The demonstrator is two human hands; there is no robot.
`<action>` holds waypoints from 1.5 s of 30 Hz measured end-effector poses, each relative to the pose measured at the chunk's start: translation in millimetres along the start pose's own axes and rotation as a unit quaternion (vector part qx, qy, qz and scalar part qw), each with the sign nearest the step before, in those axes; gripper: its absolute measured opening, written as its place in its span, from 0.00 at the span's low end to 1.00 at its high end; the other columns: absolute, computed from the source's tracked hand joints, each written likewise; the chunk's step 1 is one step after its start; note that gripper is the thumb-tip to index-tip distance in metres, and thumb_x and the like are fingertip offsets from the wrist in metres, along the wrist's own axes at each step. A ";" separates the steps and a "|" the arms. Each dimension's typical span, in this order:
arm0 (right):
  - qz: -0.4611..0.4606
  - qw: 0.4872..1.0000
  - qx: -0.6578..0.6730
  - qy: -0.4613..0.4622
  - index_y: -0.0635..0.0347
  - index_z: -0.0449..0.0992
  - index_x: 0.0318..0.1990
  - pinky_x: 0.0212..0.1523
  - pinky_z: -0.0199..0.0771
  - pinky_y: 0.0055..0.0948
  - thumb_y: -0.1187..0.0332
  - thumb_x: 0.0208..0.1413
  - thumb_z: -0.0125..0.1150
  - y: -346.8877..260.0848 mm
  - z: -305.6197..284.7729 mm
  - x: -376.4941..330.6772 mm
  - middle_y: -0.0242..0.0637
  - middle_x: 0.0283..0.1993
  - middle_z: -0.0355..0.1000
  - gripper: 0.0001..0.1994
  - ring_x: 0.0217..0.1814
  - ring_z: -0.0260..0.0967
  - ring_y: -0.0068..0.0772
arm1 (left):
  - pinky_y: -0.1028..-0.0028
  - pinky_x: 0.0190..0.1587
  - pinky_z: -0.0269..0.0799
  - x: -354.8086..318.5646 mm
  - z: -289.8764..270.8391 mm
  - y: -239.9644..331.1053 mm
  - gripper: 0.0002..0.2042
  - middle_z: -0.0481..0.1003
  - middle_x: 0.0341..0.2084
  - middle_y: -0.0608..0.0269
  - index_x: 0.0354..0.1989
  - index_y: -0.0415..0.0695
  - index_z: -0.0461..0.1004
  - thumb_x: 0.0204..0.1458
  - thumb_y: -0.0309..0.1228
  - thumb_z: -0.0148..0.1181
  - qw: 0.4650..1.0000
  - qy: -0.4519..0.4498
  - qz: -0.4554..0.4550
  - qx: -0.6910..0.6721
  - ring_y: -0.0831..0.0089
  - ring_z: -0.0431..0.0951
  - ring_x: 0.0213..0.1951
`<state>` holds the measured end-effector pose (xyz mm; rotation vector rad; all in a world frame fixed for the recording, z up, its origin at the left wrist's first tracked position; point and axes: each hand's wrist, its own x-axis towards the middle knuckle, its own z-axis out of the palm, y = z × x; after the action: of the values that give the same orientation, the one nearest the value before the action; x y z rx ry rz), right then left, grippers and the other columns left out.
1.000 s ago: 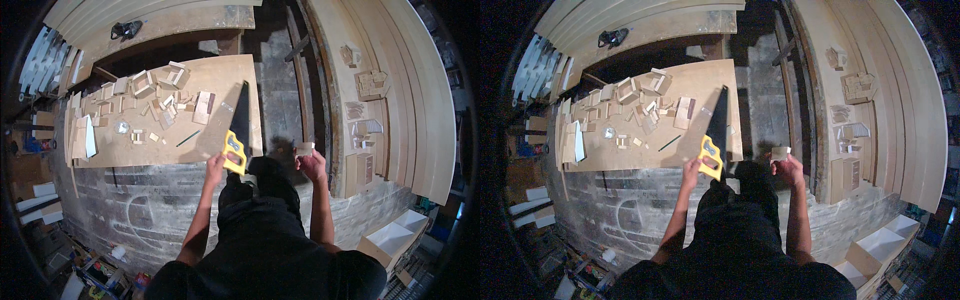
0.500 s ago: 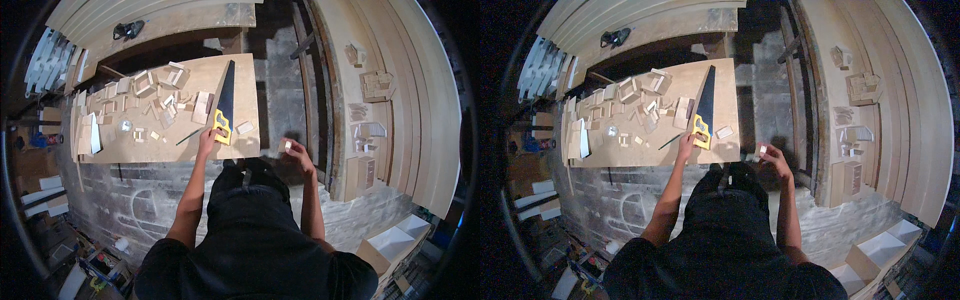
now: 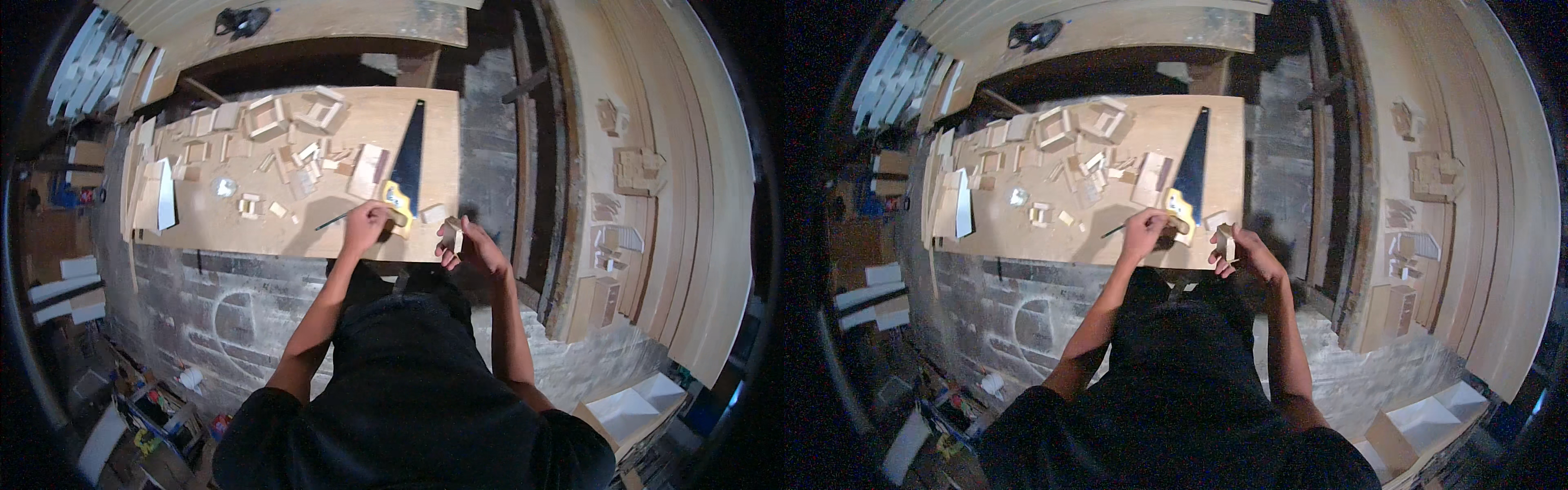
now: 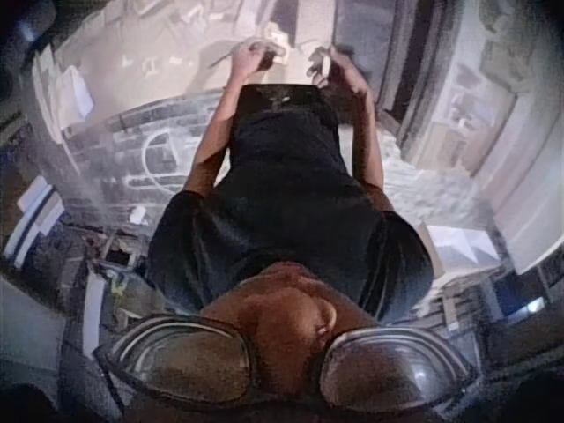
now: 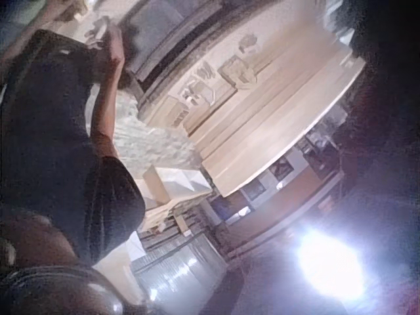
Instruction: The person saws a wooden piece using a handsaw, applies glue to wooden components using a stick, and joins the pieces together on a workbench.
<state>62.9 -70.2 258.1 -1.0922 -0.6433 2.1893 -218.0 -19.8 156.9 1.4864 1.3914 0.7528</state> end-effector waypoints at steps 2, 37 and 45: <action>-0.009 0.995 -0.099 0.019 0.62 0.72 0.47 0.29 0.79 0.28 0.46 0.66 0.51 6.2 32.4 31.2 0.36 0.35 0.74 0.24 0.30 0.75 0.29 | 0.80 0.27 0.73 -7.5 -29.5 27.0 0.14 0.81 0.31 0.63 0.48 0.39 0.77 0.63 0.37 0.57 0.952 -0.145 -0.147 -0.227 0.80 0.79 0.28; -0.206 0.733 -0.603 0.239 0.53 0.80 0.45 0.38 0.77 0.38 0.58 0.40 0.78 129.6 347.8 376.6 0.39 0.42 0.73 0.23 0.35 0.76 0.40 | 0.79 0.30 0.76 -29.3 -433.2 -208.6 0.11 0.82 0.32 0.61 0.45 0.40 0.80 0.56 0.24 0.57 0.964 0.021 -0.197 -0.174 0.80 0.78 0.28; -0.183 0.730 -0.617 0.229 0.51 0.81 0.47 0.37 0.78 0.36 0.60 0.42 0.76 131.1 357.9 384.6 0.38 0.44 0.73 0.22 0.33 0.76 0.37 | 0.79 0.27 0.74 -45.0 -439.3 -223.2 0.10 0.81 0.31 0.63 0.44 0.41 0.80 0.56 0.25 0.57 0.959 0.018 -0.226 -0.167 0.81 0.76 0.27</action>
<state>-456.0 51.3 162.5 -1.7913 -1.9648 0.8621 -710.6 14.4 125.5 0.8534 1.4752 0.6801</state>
